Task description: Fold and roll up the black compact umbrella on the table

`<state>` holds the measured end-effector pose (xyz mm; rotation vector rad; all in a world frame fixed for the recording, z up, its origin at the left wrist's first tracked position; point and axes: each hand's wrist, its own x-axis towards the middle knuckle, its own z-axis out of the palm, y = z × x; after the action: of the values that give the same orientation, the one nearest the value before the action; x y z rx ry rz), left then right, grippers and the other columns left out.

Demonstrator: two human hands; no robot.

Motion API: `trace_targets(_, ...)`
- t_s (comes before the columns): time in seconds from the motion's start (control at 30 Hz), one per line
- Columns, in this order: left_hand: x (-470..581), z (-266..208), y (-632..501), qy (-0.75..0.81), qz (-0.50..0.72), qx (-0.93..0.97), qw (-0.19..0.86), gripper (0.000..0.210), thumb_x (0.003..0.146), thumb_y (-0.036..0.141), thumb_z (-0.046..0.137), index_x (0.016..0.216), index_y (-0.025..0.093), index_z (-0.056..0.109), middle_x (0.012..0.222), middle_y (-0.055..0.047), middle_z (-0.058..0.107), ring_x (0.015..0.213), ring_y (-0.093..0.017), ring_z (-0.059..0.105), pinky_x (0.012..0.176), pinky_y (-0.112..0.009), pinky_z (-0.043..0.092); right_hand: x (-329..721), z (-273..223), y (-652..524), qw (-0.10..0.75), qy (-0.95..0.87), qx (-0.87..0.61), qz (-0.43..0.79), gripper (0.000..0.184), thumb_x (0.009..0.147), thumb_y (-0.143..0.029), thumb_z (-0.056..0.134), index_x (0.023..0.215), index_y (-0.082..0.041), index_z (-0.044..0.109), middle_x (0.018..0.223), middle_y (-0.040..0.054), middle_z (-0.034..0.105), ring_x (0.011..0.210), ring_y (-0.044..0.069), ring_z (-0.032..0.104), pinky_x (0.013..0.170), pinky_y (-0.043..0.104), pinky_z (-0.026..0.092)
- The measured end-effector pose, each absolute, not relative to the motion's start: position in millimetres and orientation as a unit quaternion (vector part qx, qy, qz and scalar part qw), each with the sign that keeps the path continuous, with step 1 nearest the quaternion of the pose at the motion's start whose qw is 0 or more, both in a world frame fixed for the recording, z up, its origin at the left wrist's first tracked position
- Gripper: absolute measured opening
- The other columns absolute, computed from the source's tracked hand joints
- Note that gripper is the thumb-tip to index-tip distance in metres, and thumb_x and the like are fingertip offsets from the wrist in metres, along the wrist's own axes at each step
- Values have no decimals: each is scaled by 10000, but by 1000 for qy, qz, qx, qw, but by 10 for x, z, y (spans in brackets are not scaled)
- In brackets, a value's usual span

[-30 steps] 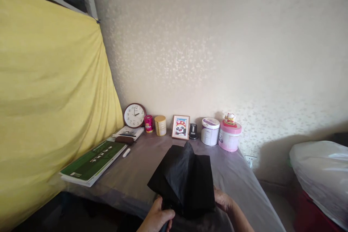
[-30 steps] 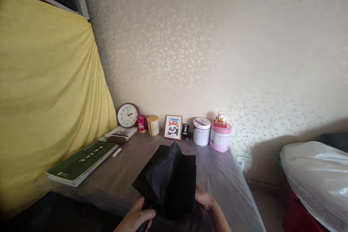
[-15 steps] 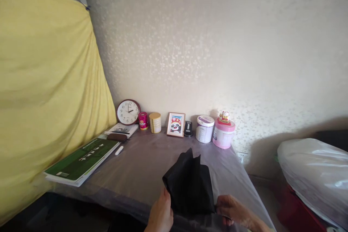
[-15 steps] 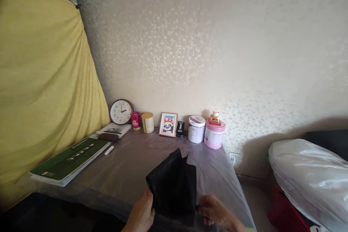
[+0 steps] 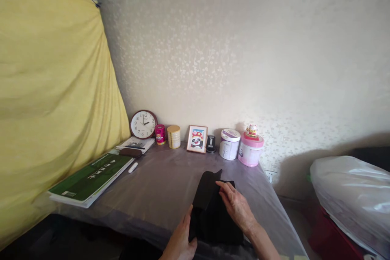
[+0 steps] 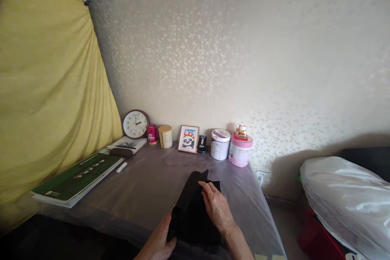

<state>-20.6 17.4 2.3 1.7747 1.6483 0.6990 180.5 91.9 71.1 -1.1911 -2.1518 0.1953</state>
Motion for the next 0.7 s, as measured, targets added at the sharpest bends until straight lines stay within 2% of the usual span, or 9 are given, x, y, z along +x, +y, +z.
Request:
trace_targets(0.07, -193, -22, 175, 615, 268, 677, 304, 826, 667, 84, 495, 1408, 187, 143, 1427, -93, 342, 1327, -212, 286, 1105, -342, 226, 1715, 664, 997, 336, -824, -455, 50, 309, 877, -183, 356, 1138, -252, 506, 1001, 30, 616, 830, 151, 628, 709, 251, 495)
trace_targets(0.23, -70, 57, 139, 658, 189, 677, 272, 826, 683, 62, 479, 1412, 126, 96, 1466, -121, 253, 1314, -201, 312, 1052, -255, 288, 1616, 639, 1180, 319, -824, -469, -3, 236, 900, -200, 331, 929, -227, 563, 852, 15, 606, 681, 130, 622, 596, 219, 471)
trace_targets(0.33, 32, 156, 115, 684, 114, 675, 253, 861, 656, 11, 463, 1411, 116, 62, 1468, -133, 241, 1250, -231, 411, 982, -255, 369, 1551, 676, 1263, 328, -818, -472, 3, 239, 913, -210, 330, 935, -231, 567, 864, 16, 608, 703, 127, 620, 605, 211, 460)
trace_targets(0.4, 103, 180, 114, 701, 67, 670, 237, 907, 621, -26, 460, 1411, 146, 48, 1482, -137, 193, 1130, -248, 531, 897, -274, 439, 1482, 683, 1316, 334, -815, -473, 14, 237, 917, -214, 335, 945, -238, 569, 906, 19, 610, 737, 125, 620, 623, 208, 457)
trace_targets(0.53, 237, 106, 148, 714, 10, 664, 220, 826, 655, -63, 374, 1406, 179, 127, 1480, -148, 180, 919, -222, 647, 771, -281, 500, 1312, 579, 1412, 323, -821, -470, 28, 218, 921, -221, 359, 923, -249, 575, 926, 12, 606, 792, 117, 611, 668, 193, 448)
trace_targets(0.7, 341, -59, 201, 725, -18, 663, 185, 714, 720, -60, 248, 1386, 197, 241, 1472, -125, 218, 893, -202, 660, 730, -256, 510, 1173, 317, 1468, 287, -836, -468, 1, 185, 916, -212, 404, 903, -246, 585, 905, 4, 611, 843, 128, 586, 697, 194, 433)
